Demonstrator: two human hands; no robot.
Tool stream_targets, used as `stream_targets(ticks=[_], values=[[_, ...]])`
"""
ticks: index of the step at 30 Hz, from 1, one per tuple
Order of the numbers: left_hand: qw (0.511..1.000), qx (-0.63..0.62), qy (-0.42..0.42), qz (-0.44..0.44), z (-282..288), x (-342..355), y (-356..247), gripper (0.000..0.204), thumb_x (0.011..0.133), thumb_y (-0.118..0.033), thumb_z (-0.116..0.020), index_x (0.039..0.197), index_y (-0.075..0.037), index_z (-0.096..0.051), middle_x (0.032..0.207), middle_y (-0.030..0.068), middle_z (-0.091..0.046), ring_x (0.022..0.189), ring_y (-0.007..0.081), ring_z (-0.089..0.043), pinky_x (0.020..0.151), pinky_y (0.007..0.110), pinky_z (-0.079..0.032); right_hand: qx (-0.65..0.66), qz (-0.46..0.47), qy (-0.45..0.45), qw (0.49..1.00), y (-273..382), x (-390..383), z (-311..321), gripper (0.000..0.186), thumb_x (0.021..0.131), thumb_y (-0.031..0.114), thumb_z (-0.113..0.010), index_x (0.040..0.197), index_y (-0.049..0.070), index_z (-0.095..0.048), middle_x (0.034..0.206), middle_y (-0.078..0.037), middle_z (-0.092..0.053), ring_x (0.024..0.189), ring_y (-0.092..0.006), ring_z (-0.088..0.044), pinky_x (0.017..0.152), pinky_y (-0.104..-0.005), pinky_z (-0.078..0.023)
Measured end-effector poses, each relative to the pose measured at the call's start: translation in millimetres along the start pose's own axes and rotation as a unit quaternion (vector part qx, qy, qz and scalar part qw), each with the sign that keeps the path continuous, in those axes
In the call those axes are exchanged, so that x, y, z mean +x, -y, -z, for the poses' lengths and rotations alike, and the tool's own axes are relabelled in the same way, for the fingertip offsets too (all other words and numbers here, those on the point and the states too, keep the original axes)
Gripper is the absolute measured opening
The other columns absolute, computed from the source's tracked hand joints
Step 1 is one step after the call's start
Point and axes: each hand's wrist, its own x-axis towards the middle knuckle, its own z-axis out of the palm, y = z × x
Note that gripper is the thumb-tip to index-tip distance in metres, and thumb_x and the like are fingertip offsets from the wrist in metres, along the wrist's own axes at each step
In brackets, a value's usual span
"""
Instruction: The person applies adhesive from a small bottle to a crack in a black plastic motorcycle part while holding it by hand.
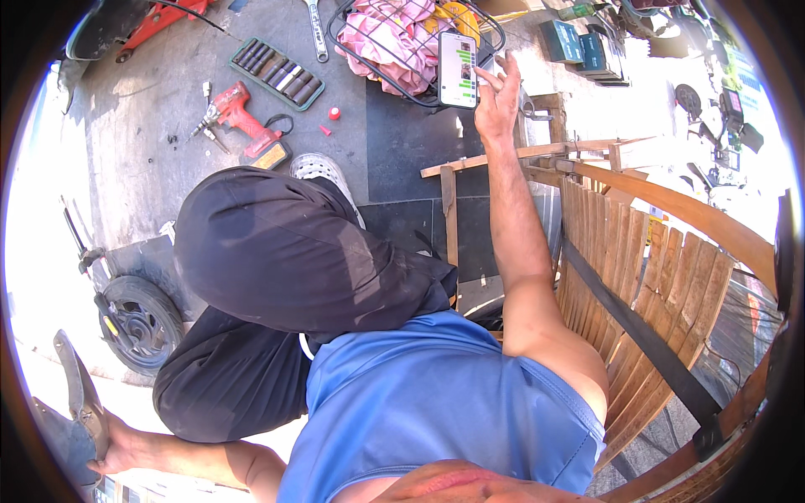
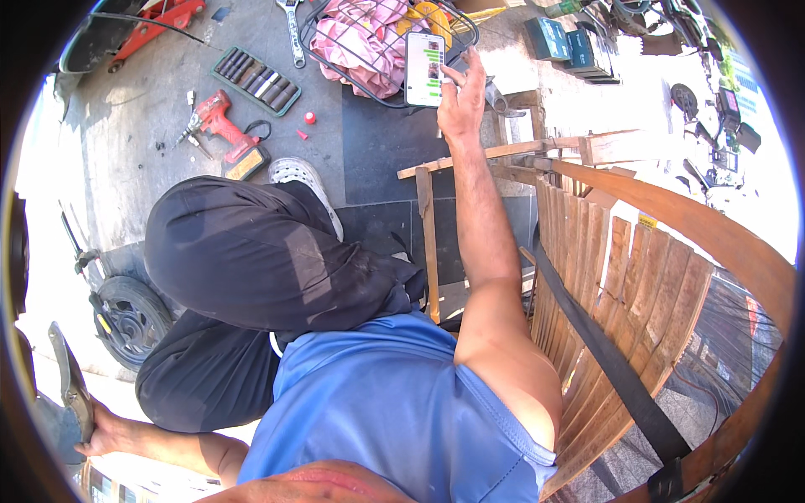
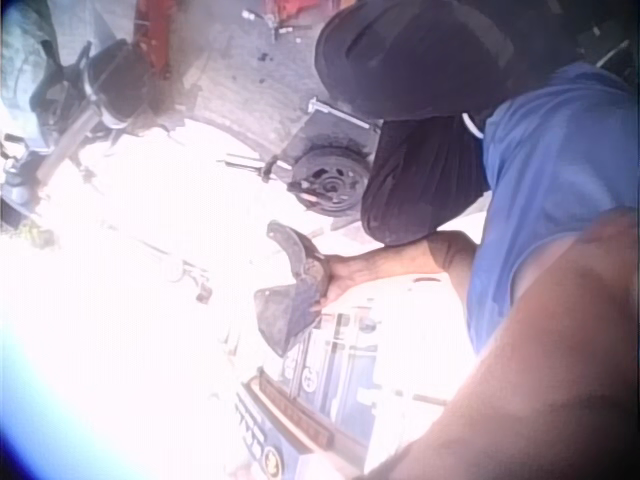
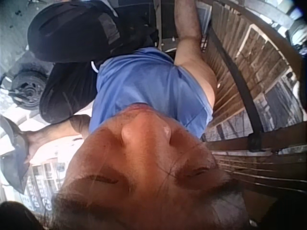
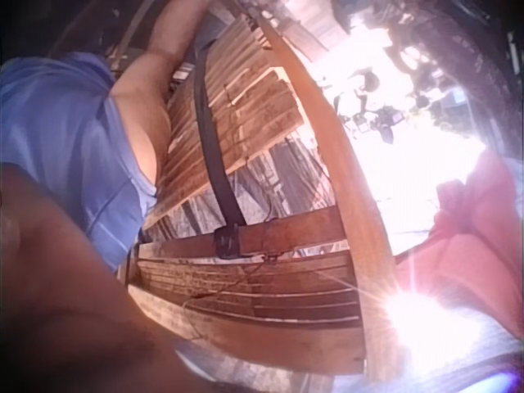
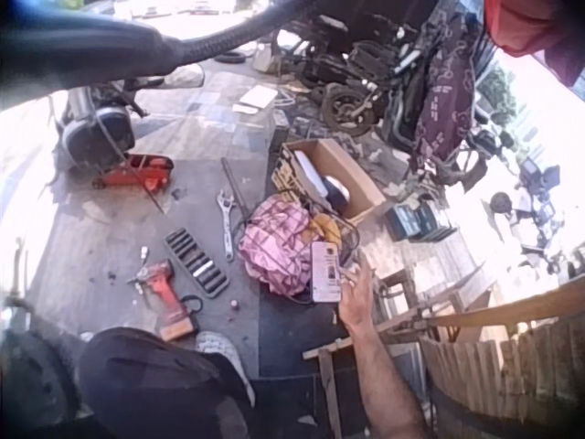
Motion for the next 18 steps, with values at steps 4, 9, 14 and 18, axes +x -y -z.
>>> stream_targets(ticks=[4,9,14,18], values=[[1.000,-0.009,-0.011,0.007,-3,-2,1,0.086,0.096,-0.051,-0.051,0.158,0.000,-0.019,0.161,0.0250,-0.027,0.153,0.0425,-0.021,0.123,0.063,-0.021,0.013,0.002,-0.024,1.000,5,-12,0,0.070,0.087,-0.003,-0.055,0.154,-0.005,-0.033,0.144,-0.026,-0.052,0.115,-0.0284,-0.069,0.113,-0.0474,-0.041],[1.000,0.004,0.006,0.001,1,4,2,0.087,0.096,-0.051,-0.052,0.158,0.000,-0.019,0.160,0.0252,-0.028,0.152,0.0425,-0.023,0.122,0.063,-0.022,-0.093,0.087,-0.044,0.991,8,-37,0,0.067,0.082,-0.006,-0.054,0.148,-0.007,-0.040,0.140,-0.024,-0.054,0.108,-0.0281,-0.069,0.111,-0.0463,-0.041],[1.000,-0.017,-0.006,0.000,11,14,3,0.093,0.093,-0.054,-0.056,0.157,0.004,-0.022,0.159,0.0323,-0.025,0.149,0.0512,-0.026,0.113,0.073,-0.029,-0.057,0.051,-0.058,0.995,8,-53,-1,0.067,0.081,-0.009,-0.052,0.147,-0.005,-0.043,0.133,-0.022,-0.053,0.091,-0.0249,-0.073,0.100,-0.0424,-0.051],[1.000,-0.001,0.018,-0.009,14,16,4,0.094,0.093,-0.054,-0.056,0.157,0.004,-0.021,0.159,0.0324,-0.024,0.149,0.0511,-0.025,0.114,0.073,-0.028,-0.084,0.085,-0.071,0.990,10,-53,0,0.066,0.082,-0.010,-0.051,0.148,-0.005,-0.043,0.132,-0.023,-0.052,0.086,-0.0239,-0.074,0.087,-0.0373,-0.058]])
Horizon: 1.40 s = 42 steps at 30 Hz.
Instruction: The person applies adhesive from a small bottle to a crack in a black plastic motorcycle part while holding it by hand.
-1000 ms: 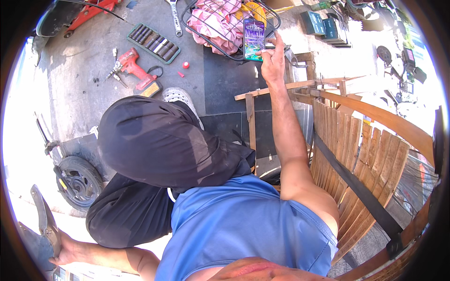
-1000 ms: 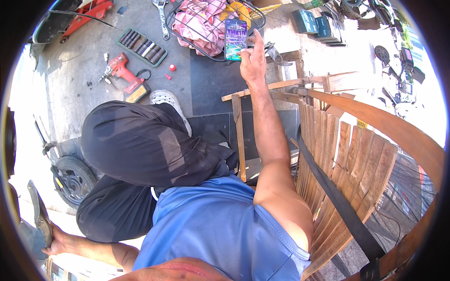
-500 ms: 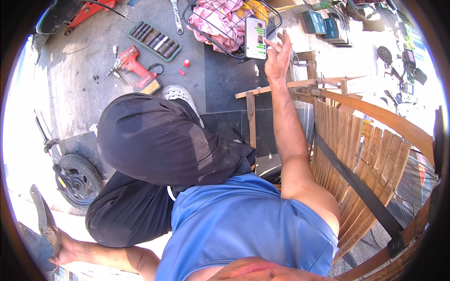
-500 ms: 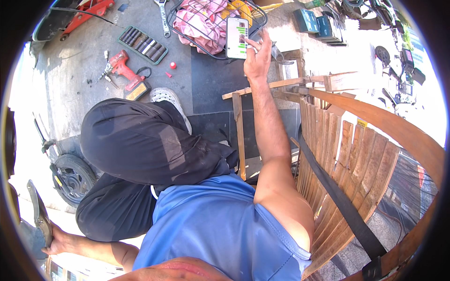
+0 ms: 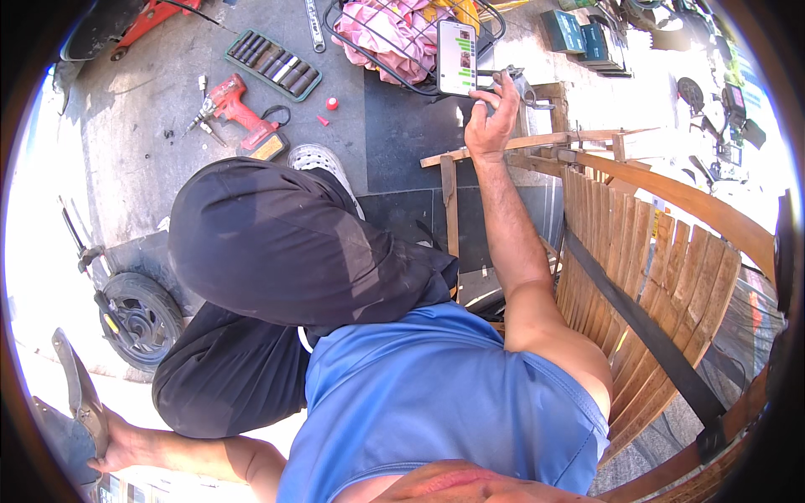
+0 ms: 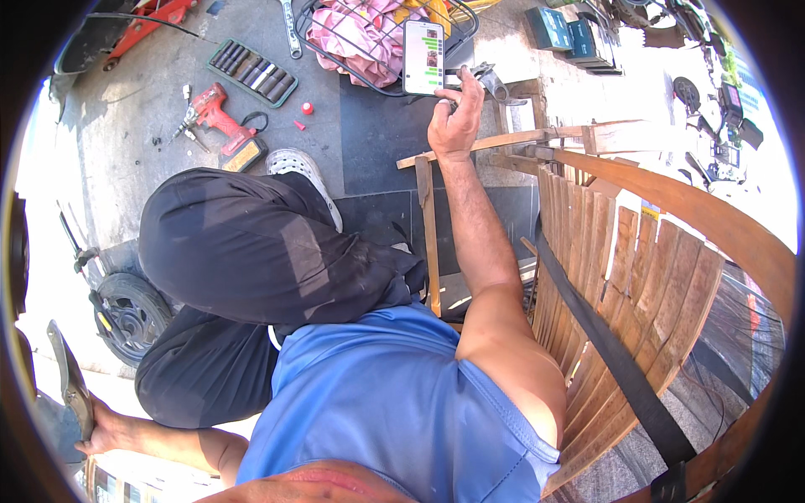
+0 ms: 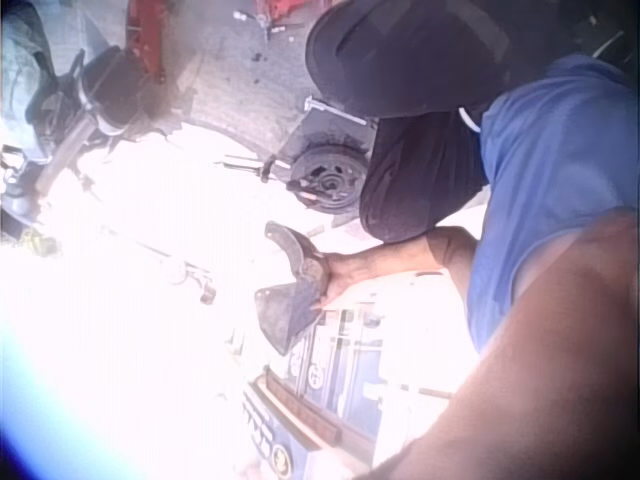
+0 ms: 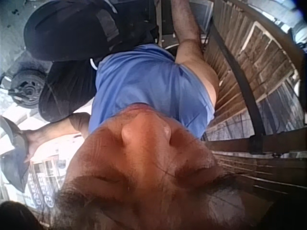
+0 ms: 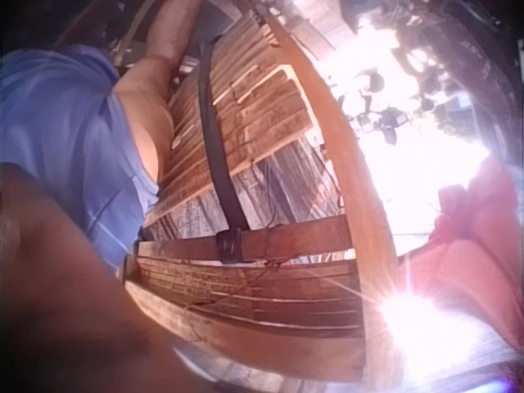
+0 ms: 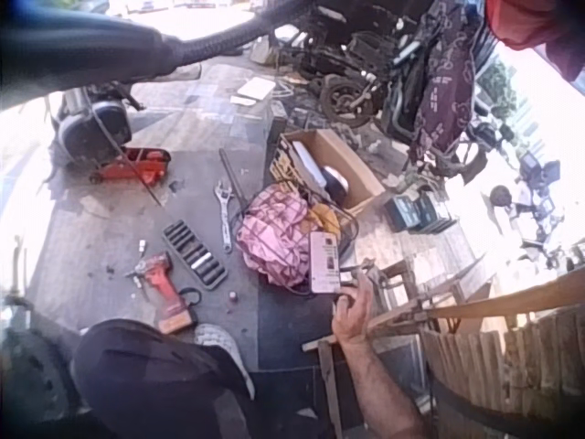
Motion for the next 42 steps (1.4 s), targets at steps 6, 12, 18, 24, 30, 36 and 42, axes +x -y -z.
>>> stream_targets(ticks=[6,12,18,24,30,36,42], values=[[1.000,0.008,-0.002,0.002,-3,-5,-3,0.093,0.093,-0.054,-0.055,0.157,0.005,-0.022,0.159,0.0326,-0.025,0.149,0.0509,-0.025,0.114,0.073,-0.028,0.000,0.000,0.006,1.000,1,2,1,0.065,0.083,-0.009,-0.052,0.147,-0.004,-0.045,0.133,-0.023,-0.052,0.086,-0.0239,-0.074,0.082,-0.0356,-0.059],[1.000,0.006,-0.016,0.006,1,-3,-3,0.093,0.093,-0.054,-0.055,0.156,0.006,-0.023,0.158,0.0328,-0.025,0.149,0.0512,-0.025,0.114,0.073,-0.028,-0.027,0.018,0.012,0.999,2,2,0,0.065,0.083,-0.009,-0.052,0.147,-0.005,-0.045,0.133,-0.023,-0.053,0.085,-0.0238,-0.074,0.083,-0.0360,-0.059],[1.000,-0.025,-0.005,0.008,-9,-13,-6,0.087,0.094,-0.048,-0.056,0.157,0.003,-0.023,0.162,0.0282,-0.021,0.153,0.0457,-0.016,0.119,0.070,-0.020,-0.024,0.008,-0.011,1.000,13,10,-1,0.065,0.082,-0.008,-0.055,0.146,-0.005,-0.045,0.134,-0.025,-0.052,0.089,-0.0245,-0.073,0.088,-0.0370,-0.057],[0.995,-0.081,-0.005,0.064,-16,-24,-11,0.095,0.084,-0.040,-0.062,0.158,0.007,-0.027,0.164,0.0287,-0.032,0.154,0.0448,-0.025,0.120,0.074,-0.005,-0.021,0.076,-0.041,0.996,76,48,-13,0.028,0.083,0.007,-0.069,0.111,0.003,-0.070,0.135,-0.025,-0.058,0.133,-0.0417,-0.050,0.114,-0.0537,-0.036],[0.948,-0.217,0.224,0.065,-16,-23,-3,0.076,0.093,-0.051,-0.060,0.149,-0.001,-0.045,0.137,0.0243,-0.059,0.133,0.0445,-0.052,0.118,0.063,-0.036,0.294,0.075,0.017,0.953,214,118,-44,0.071,0.089,-0.010,-0.060,0.149,-0.011,-0.024,0.133,-0.031,-0.050,0.106,-0.0321,-0.068,0.101,-0.0441,-0.054],[0.927,-0.232,0.277,0.099,-51,-26,-16,0.089,0.089,-0.059,-0.058,0.151,0.003,-0.041,0.145,0.0244,-0.054,0.138,0.0418,-0.050,0.123,0.059,-0.034,0.464,0.100,0.204,0.856,362,167,-61,0.050,0.093,-0.003,-0.064,0.142,-0.005,-0.052,0.128,-0.019,-0.063,0.113,-0.0244,-0.066,0.101,-0.0344,-0.050],[0.885,-0.291,0.351,0.097,-93,-35,-29,0.072,0.093,-0.056,-0.063,0.138,0.000,-0.057,0.115,0.0168,-0.068,0.105,0.0316,-0.067,0.100,0.046,-0.053,0.563,0.022,0.539,0.626,492,183,-84,0.035,0.092,0.014,-0.075,0.122,-0.001,-0.065,0.108,-0.009,-0.071,0.103,-0.0174,-0.068,0.096,-0.0308,-0.051]])
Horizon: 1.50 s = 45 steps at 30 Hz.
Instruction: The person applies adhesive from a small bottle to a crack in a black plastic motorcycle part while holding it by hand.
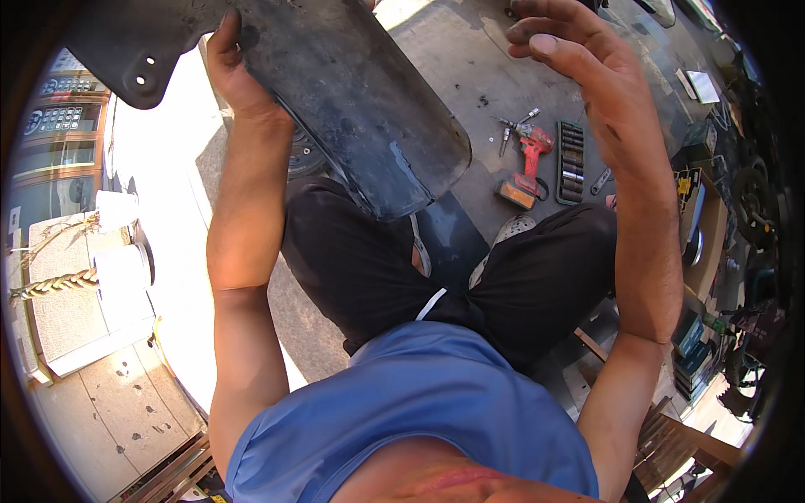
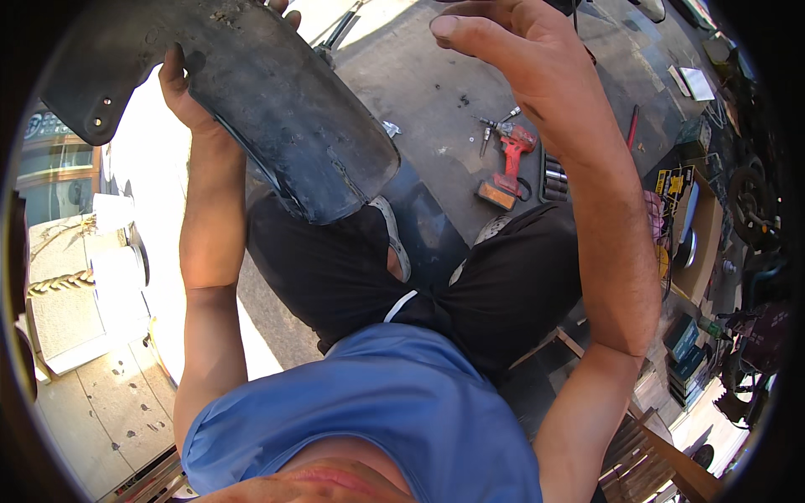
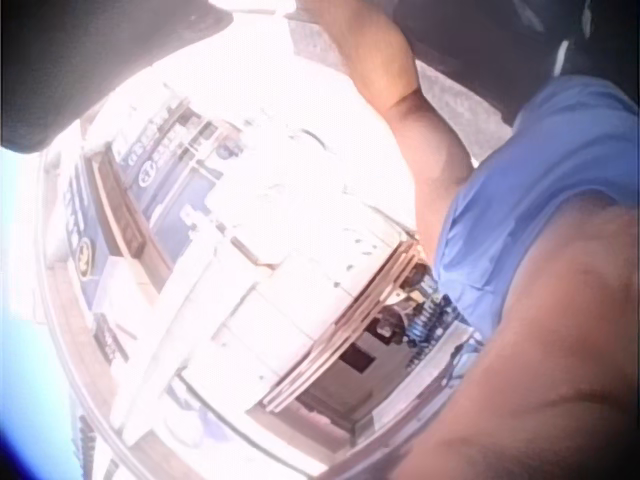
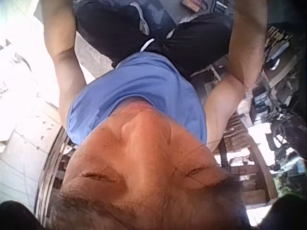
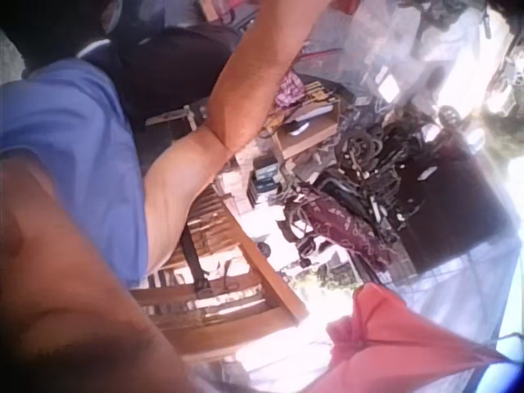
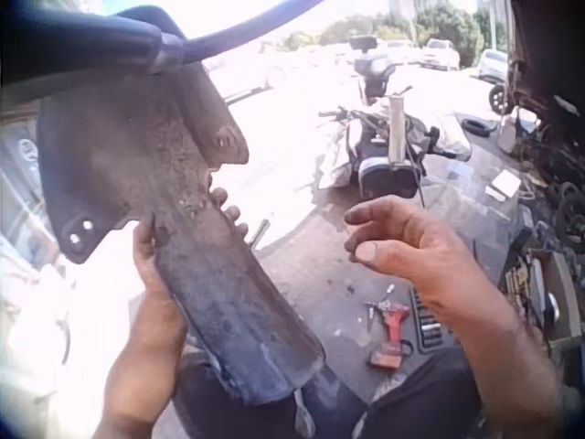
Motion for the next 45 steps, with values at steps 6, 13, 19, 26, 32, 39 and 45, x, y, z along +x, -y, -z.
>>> stream_targets(ticks=[6,13,19,26,32,39,45], values=[[0.994,0.046,-0.045,0.085,-6,-4,7,0.081,0.086,-0.047,-0.056,0.147,0.006,-0.048,0.140,0.0236,-0.060,0.126,0.0387,-0.061,0.112,0.052,-0.046,0.042,-0.113,0.150,0.981,-20,43,-43,0.032,0.090,0.018,-0.082,0.110,0.000,-0.066,0.097,-0.005,-0.069,0.093,-0.0129,-0.065,0.087,-0.0277,-0.051],[0.983,0.052,-0.073,0.161,13,-3,26,0.073,0.089,-0.042,-0.049,0.144,0.007,-0.051,0.134,0.0234,-0.064,0.122,0.0388,-0.064,0.112,0.050,-0.047,0.064,-0.082,0.103,0.989,-54,51,-59,0.029,0.085,0.016,-0.087,0.098,0.002,-0.065,0.088,-0.002,-0.066,0.079,-0.0098,-0.063,0.070,-0.0248,-0.051],[0.941,0.212,-0.164,0.206,57,6,19,0.046,0.102,-0.030,-0.054,0.136,0.000,-0.060,0.127,0.0154,-0.070,0.119,0.0274,-0.066,0.106,0.043,-0.054,0.012,-0.007,0.061,0.998,-65,50,-54,0.025,0.084,0.013,-0.086,0.092,0.003,-0.065,0.079,0.001,-0.062,0.068,-0.0094,-0.060,0.061,-0.0267,-0.049],[0.954,0.184,-0.151,0.183,82,12,35,0.031,0.103,-0.021,-0.060,0.127,-0.002,-0.066,0.122,0.0124,-0.073,0.108,0.0231,-0.071,0.098,0.041,-0.056,-0.120,-0.033,0.048,0.991,-43,35,-57,0.029,0.085,0.017,-0.084,0.099,0.001,-0.065,0.079,-0.003,-0.064,0.072,-0.0119,-0.063,0.063,-0.0287,-0.052],[0.963,0.207,-0.065,0.157,66,11,24,0.040,0.101,-0.028,-0.064,0.132,-0.004,-0.063,0.122,0.0128,-0.070,0.114,0.0300,-0.067,0.105,0.046,-0.053,-0.165,0.047,0.023,0.985,-36,5,26,0.038,0.092,0.020,-0.076,0.123,0.001,-0.066,0.109,-0.010,-0.070,0.100,-0.0163,-0.067,0.090,-0.0312,-0.050],[0.983,0.051,0.056,0.167,75,27,-17,0.037,0.101,-0.024,-0.064,0.132,-0.005,-0.061,0.135,0.0087,-0.058,0.132,0.0297,-0.051,0.119,0.049,-0.037,-0.131,-0.013,-0.405,0.905,-110,-156,136,0.026,0.101,0.009,-0.065,0.123,-0.005,-0.064,0.115,-0.015,-0.072,0.107,-0.0209,-0.070,0.101,-0.0330,-0.051],[0.991,0.002,0.062,0.115,86,42,-37,0.032,0.095,-0.016,-0.068,0.126,-0.008,-0.065,0.132,0.0077,-0.062,0.129,0.0274,-0.053,0.117,0.044,-0.040,-0.196,-0.100,-0.538,0.814,-225,-282,134,0.025,0.101,0.009,-0.065,0.120,-0.006,-0.062,0.103,-0.011,-0.072,0.086,-0.0148,-0.066,0.086,-0.0284,-0.054]])
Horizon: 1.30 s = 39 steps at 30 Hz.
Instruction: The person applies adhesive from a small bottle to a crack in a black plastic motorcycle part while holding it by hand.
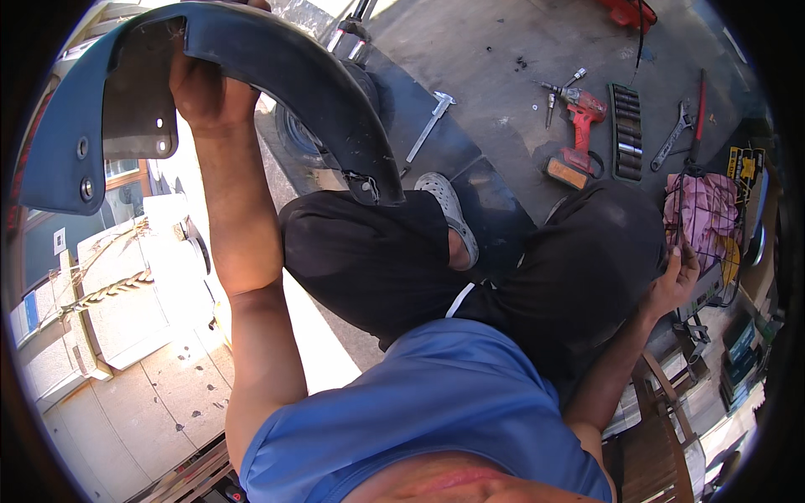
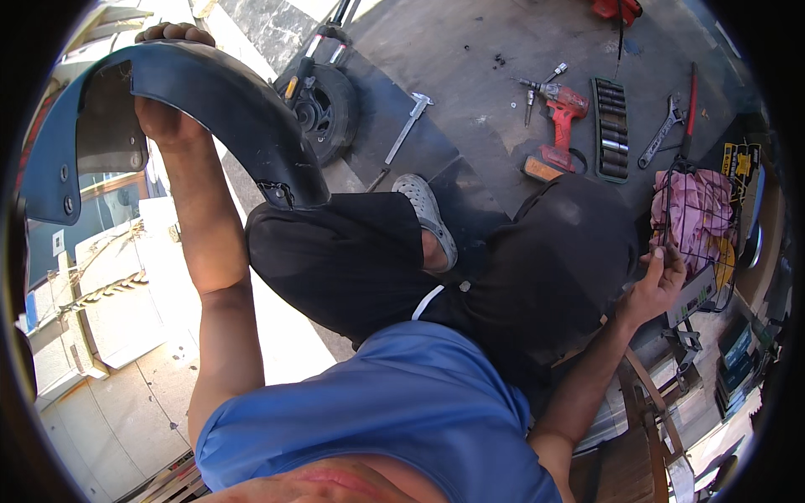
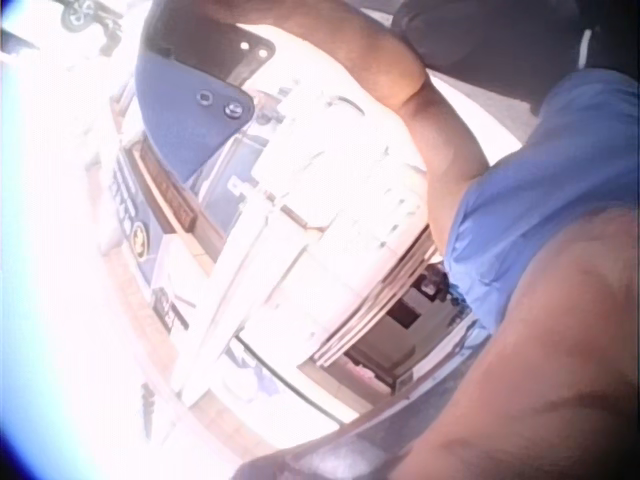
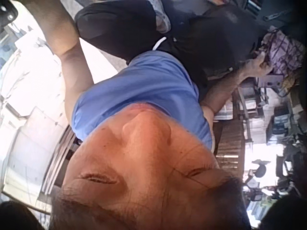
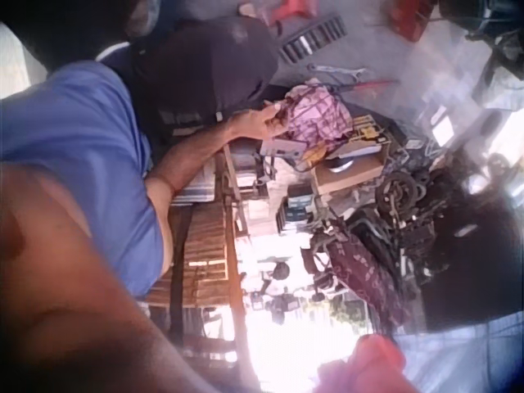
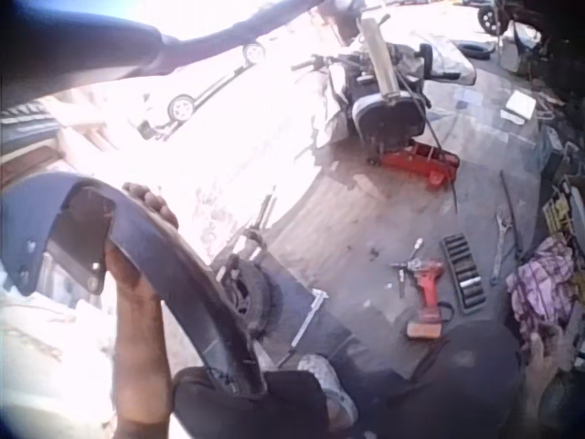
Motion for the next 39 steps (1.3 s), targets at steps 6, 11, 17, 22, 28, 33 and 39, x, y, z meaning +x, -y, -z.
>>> stream_targets(ticks=[6,11,17,22,28,33,39], values=[[0.998,-0.035,0.035,0.028,-19,-1,11,0.035,0.092,-0.013,-0.076,0.126,-0.013,-0.067,0.130,0.0049,-0.063,0.130,0.0250,-0.052,0.118,0.040,-0.039,-0.036,-0.011,0.023,0.999,-53,-7,14,0.026,0.101,0.010,-0.068,0.121,-0.006,-0.064,0.115,-0.013,-0.071,0.105,-0.0189,-0.067,0.096,-0.0301,-0.051],[0.996,-0.058,0.042,0.045,-22,-3,11,0.038,0.091,-0.013,-0.080,0.126,-0.016,-0.067,0.130,0.0030,-0.063,0.131,0.0228,-0.051,0.119,0.035,-0.037,0.019,-0.032,0.066,0.997,-53,-13,11,0.032,0.099,0.007,-0.069,0.127,-0.005,-0.060,0.122,-0.015,-0.069,0.112,-0.0215,-0.067,0.101,-0.0315,-0.051],[0.998,-0.048,0.013,-0.035,-14,-1,11,0.037,0.097,-0.024,-0.073,0.128,-0.007,-0.064,0.125,0.0103,-0.066,0.121,0.0270,-0.062,0.109,0.043,-0.049,-0.028,0.013,0.098,0.995,-43,-22,6,0.037,0.096,0.000,-0.068,0.131,-0.005,-0.057,0.128,-0.016,-0.065,0.116,-0.0233,-0.066,0.103,-0.0327,-0.052],[0.997,0.073,-0.009,-0.022,-8,1,22,0.035,0.101,-0.023,-0.068,0.128,-0.003,-0.063,0.125,0.0129,-0.066,0.118,0.0283,-0.063,0.102,0.043,-0.053,-0.020,-0.003,0.070,0.997,-22,-10,3,0.032,0.098,0.004,-0.067,0.128,-0.005,-0.059,0.118,-0.014,-0.069,0.110,-0.0220,-0.067,0.099,-0.0320,-0.052],[0.945,0.165,-0.284,-0.002,22,9,46,0.028,0.103,-0.024,-0.067,0.121,-0.003,-0.067,0.112,0.0093,-0.072,0.105,0.0261,-0.069,0.092,0.043,-0.058,-0.002,0.049,-0.002,0.999,60,13,-1,0.027,0.100,0.006,-0.065,0.124,-0.005,-0.060,0.098,-0.007,-0.068,0.080,-0.0105,-0.060,0.077,-0.0238,-0.048],[0.894,0.186,-0.405,0.038,86,8,77,0.036,0.103,-0.023,-0.067,0.130,0.000,-0.062,0.125,0.0125,-0.069,0.112,0.0290,-0.067,0.100,0.044,-0.056,0.041,0.176,0.031,0.983,145,19,-4,0.029,0.102,0.009,-0.062,0.125,-0.008,-0.056,0.102,-0.012,-0.070,0.085,-0.0160,-0.064,0.082,-0.0270,-0.052],[0.854,0.096,-0.511,-0.005,182,-33,133,0.029,0.104,-0.016,-0.065,0.125,0.004,-0.066,0.125,0.0155,-0.070,0.111,0.0306,-0.069,0.101,0.046,-0.057,0.059,0.267,0.122,0.954,210,8,-17,0.029,0.102,-0.002,-0.051,0.131,-0.007,-0.055,0.109,-0.017,-0.069,0.087,-0.0194,-0.063,0.083,-0.0311,-0.051]])
